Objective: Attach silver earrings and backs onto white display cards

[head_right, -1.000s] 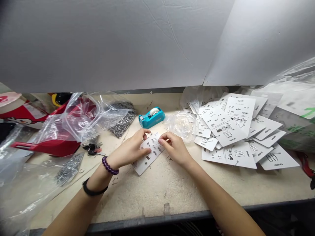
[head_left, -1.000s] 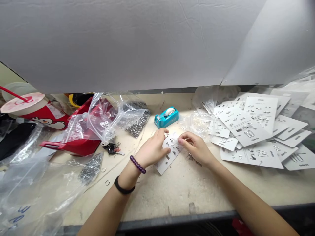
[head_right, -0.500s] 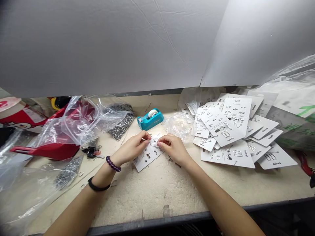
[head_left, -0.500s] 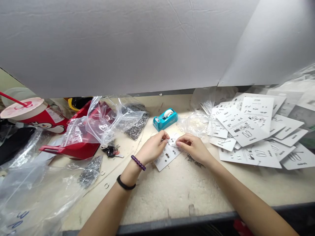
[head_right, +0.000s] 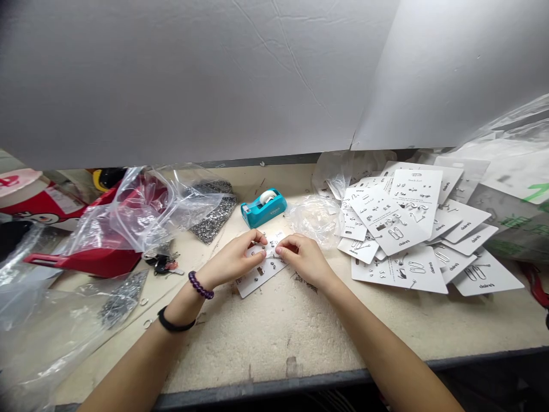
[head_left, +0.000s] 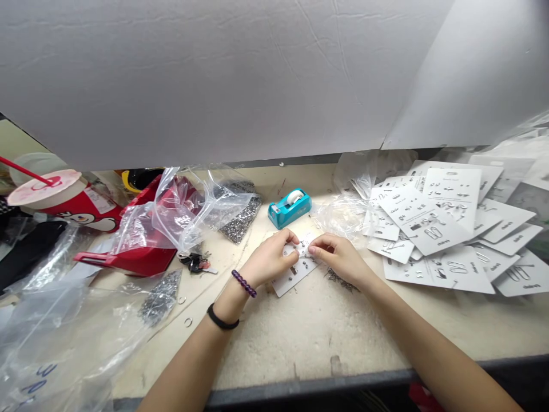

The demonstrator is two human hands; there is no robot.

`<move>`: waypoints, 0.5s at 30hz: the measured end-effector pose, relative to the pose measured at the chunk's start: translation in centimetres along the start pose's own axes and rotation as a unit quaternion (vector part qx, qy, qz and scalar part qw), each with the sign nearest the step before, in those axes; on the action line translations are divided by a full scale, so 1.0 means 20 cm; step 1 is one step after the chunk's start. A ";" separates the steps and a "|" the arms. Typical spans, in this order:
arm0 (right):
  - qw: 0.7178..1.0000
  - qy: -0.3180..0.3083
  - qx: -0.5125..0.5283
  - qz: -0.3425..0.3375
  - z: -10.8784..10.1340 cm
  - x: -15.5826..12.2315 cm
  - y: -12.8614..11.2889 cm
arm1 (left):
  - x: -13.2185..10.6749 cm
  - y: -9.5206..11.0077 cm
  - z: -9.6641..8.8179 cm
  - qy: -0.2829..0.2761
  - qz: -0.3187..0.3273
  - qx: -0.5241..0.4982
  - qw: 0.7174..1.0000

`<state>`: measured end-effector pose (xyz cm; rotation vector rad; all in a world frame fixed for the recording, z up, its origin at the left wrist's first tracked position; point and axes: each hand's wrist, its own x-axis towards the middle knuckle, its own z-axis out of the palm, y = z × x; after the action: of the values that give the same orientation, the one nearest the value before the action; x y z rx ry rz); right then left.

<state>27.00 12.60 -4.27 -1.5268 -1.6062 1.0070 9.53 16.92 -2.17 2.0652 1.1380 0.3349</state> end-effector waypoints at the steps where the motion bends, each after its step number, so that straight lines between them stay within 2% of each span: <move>1: 1.000 0.003 0.004 0.003 0.00 0.00 0.00 | 0.00 0.00 0.00 -0.002 0.000 0.001 1.000; 5: 1.000 0.008 0.006 -0.003 0.01 0.00 0.00 | -0.01 0.00 0.00 -0.013 0.007 -0.002 1.000; 15: 0.998 0.016 -0.063 -0.006 0.01 0.01 -0.02 | 0.00 0.00 0.01 -0.002 -0.003 -0.001 1.000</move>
<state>26.64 12.68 -4.07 -1.6058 -1.6824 0.8847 9.65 16.83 -2.32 2.0598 1.1409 0.3291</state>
